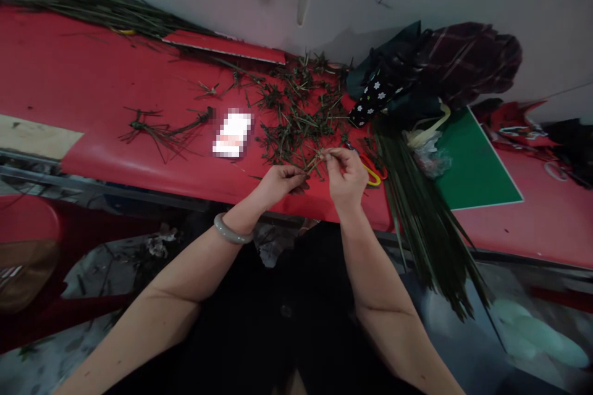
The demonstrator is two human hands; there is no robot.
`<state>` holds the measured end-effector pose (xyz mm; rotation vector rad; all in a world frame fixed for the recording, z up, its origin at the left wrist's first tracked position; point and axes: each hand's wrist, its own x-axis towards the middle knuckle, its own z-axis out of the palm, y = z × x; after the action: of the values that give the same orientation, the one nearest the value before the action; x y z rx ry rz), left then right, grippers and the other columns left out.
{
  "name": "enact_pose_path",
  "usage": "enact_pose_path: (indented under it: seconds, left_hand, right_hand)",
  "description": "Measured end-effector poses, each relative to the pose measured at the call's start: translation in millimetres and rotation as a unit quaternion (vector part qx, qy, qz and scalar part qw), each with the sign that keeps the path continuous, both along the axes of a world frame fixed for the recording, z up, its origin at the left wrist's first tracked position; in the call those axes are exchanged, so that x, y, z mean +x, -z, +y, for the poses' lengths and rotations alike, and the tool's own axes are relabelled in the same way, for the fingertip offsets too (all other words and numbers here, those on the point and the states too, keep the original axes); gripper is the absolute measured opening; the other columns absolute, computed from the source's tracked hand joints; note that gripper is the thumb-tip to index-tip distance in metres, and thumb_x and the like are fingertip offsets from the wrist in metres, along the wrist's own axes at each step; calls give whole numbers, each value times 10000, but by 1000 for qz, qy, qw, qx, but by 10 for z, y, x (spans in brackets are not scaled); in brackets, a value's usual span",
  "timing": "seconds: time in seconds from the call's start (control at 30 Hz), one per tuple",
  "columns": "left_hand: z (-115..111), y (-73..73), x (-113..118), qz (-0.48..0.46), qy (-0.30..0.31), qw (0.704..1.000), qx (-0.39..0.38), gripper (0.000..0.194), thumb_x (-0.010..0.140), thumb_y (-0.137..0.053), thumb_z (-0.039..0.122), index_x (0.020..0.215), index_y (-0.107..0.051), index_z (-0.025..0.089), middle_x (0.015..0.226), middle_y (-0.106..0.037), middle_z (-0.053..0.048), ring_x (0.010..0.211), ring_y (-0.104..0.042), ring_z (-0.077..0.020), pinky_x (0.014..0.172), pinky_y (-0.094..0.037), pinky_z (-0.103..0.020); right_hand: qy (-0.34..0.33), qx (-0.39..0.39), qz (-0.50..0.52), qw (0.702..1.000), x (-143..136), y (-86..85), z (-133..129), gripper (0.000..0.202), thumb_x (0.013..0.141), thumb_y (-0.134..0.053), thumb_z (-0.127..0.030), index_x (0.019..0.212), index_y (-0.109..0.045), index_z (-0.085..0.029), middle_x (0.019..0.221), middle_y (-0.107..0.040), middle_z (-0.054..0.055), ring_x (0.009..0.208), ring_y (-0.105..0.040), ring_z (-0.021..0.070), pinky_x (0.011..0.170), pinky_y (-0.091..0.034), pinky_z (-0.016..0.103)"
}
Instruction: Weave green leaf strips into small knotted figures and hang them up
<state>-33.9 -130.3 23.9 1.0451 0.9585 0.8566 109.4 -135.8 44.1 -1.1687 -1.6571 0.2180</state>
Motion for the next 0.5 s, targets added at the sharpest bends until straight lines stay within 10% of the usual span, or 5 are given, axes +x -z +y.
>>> enact_pose_path:
  seconds: [0.5]
  left_hand:
    - [-127, 52, -140, -53, 13, 998, -40, 228, 714, -594, 355, 762, -580, 133, 673, -640, -41, 512, -559, -79, 507, -430, -211]
  right_hand:
    - [-102, -39, 14, 994, -211, -20, 43, 130, 820, -463, -294, 841, -573, -228, 786, -654, 22, 751, -629, 133, 710, -513, 288]
